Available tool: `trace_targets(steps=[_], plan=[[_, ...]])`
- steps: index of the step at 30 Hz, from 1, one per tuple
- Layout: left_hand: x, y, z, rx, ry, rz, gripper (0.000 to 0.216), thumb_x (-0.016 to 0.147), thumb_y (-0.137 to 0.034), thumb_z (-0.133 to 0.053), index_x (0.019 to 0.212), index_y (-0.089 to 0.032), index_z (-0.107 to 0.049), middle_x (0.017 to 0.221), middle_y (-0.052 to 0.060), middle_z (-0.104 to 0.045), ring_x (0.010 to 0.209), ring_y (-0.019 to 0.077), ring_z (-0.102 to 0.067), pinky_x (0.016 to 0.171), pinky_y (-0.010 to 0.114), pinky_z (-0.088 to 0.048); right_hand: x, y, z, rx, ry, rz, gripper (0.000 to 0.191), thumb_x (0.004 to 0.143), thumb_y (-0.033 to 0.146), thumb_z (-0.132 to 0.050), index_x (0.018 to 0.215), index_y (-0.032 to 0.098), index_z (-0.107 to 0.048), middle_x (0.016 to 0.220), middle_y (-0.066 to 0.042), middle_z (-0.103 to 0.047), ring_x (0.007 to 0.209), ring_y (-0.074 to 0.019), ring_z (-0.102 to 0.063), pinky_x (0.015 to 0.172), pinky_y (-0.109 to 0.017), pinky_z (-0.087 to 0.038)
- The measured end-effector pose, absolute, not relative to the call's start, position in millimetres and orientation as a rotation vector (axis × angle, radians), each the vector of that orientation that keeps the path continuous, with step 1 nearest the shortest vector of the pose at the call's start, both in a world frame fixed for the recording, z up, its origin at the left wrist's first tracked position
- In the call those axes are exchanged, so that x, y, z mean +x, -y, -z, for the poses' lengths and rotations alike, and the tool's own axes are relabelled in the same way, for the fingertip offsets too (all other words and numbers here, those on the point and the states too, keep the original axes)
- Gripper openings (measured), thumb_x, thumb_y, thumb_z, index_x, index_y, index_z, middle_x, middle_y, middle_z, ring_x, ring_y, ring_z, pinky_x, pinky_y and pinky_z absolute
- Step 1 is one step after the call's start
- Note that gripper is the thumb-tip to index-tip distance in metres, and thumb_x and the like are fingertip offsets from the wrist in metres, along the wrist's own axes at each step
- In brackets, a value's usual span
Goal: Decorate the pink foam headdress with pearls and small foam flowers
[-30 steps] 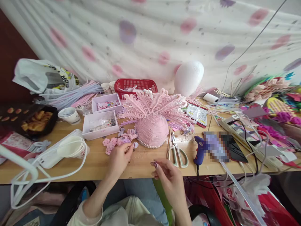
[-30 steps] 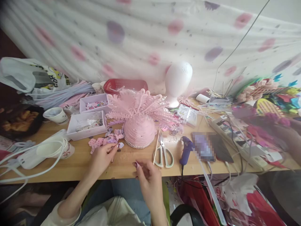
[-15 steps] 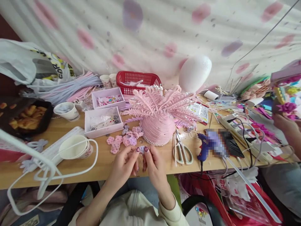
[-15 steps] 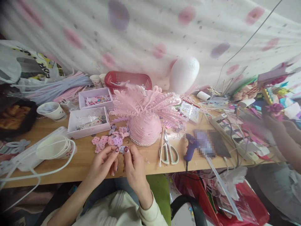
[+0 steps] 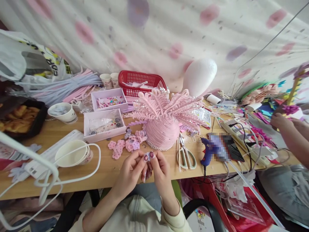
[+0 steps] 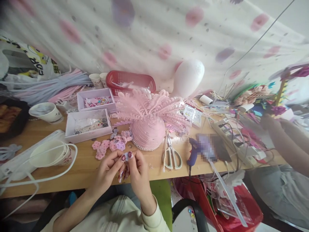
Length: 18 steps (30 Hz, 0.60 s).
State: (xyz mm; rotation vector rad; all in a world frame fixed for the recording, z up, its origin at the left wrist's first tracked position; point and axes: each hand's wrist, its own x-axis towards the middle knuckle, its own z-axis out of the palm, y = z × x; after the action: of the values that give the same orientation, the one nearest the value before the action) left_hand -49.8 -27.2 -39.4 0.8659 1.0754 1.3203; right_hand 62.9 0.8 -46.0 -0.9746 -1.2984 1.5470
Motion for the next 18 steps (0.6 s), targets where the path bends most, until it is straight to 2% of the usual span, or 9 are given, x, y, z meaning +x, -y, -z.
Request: trace_targets(steps=[7,13,18], plan=[[-49,28,46,0.854,-1.031,-1.325,0.041,0.09,-0.057,-0.06,0.076,-0.02,-0.052,0.051,-0.007,-0.051,0.043,0.0095,-0.052,0.048,0.022,-0.047,68,-7,44,-0.974,1.324,-1.655,0.044,0.093,0.063,-0.055,0.077,0.022,-0.049,0.051,0.008,-0.048,0.041,-0.0077,-0.044,0.043,-0.02,-0.038],[-49,29,48,0.82,-1.005,-1.375,0.036,0.092,-0.052,-0.058,0.078,-0.02,-0.052,0.052,-0.007,-0.053,0.045,0.0104,-0.055,0.049,0.023,-0.047,71,-7,46,-0.904,1.318,-1.72,0.05,0.097,0.067,-0.039,0.075,0.023,-0.048,0.056,0.005,-0.05,0.045,-0.0097,-0.047,0.048,-0.023,-0.041],[-53,31,48,0.853,-0.968,-1.297,0.038,0.091,-0.054,-0.058,0.076,-0.02,-0.053,0.054,-0.004,-0.056,0.051,0.0123,-0.057,0.052,0.025,-0.049,75,-5,47,-0.921,1.355,-1.657,0.043,0.094,0.06,-0.053,0.073,0.023,-0.047,0.055,0.006,-0.048,0.048,-0.01,-0.046,0.049,-0.023,-0.04]])
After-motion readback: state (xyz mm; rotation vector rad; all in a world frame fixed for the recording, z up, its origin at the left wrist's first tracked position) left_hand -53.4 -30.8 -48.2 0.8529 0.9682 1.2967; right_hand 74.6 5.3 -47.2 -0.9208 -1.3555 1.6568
